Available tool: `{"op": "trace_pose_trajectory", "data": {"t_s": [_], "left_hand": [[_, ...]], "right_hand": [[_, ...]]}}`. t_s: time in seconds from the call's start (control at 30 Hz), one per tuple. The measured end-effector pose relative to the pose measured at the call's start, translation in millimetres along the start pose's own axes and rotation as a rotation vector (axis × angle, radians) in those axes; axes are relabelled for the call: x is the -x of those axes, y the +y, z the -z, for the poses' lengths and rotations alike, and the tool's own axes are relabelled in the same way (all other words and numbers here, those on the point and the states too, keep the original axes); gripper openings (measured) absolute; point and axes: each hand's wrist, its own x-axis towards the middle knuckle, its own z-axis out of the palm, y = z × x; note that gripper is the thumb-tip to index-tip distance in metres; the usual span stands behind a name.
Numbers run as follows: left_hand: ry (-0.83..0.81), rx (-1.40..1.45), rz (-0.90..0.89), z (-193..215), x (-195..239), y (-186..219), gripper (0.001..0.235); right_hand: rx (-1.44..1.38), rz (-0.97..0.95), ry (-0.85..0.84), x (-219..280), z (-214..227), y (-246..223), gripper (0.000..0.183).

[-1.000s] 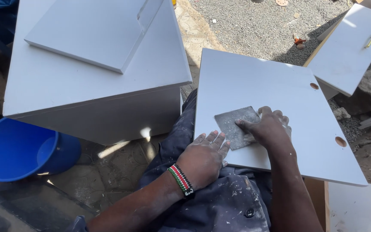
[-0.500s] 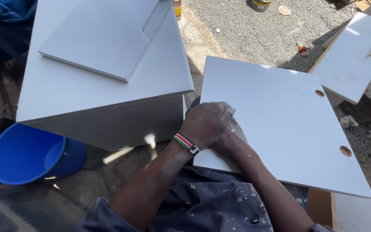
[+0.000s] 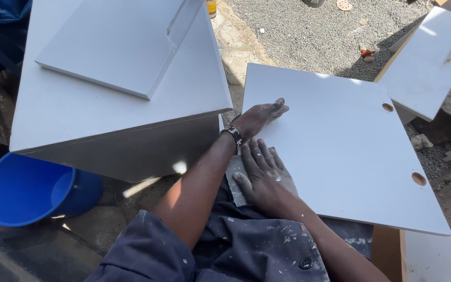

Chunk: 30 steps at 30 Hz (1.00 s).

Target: The person sits on the ground and sands a white board with a sanding block, flipping it over to sand both sides. They then move to another board and sand it, followed by wiping the first board with a cloth dipped in a bucket of liquid.

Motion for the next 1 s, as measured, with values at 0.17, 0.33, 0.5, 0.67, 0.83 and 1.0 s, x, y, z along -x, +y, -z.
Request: {"op": "trace_pose_trajectory", "data": {"t_s": [0.17,0.33,0.5,0.67,0.83,1.0], "left_hand": [[0.018,0.181,0.058,21.7,9.0,14.0,0.104],[0.044,0.123,0.08,22.7,-2.0,15.2,0.096],[0.094,0.013,0.095,32.7,-62.8,-38.1,0.088],[0.134,-0.434,0.096,29.6,-76.6,-27.2,0.059],[0.168,-0.81,0.119,19.6,-29.0,4.3,0.072],[-0.043,-1.34,0.182,-23.2,74.7,11.6,0.075]], "right_hand": [[-0.113,0.143,0.058,-27.1,-11.5,-2.5,0.088],[-0.047,0.102,0.017,17.4,-23.0,-14.4,0.092],[-0.018,-0.03,0.054,-44.6,-17.3,9.6,0.092],[-0.021,-0.091,0.045,-21.1,-15.0,-5.3,0.096],[-0.058,-0.15,0.014,-33.8,-1.9,10.9,0.092],[-0.158,-0.459,0.098,-70.7,-28.8,118.6,0.094]]}}
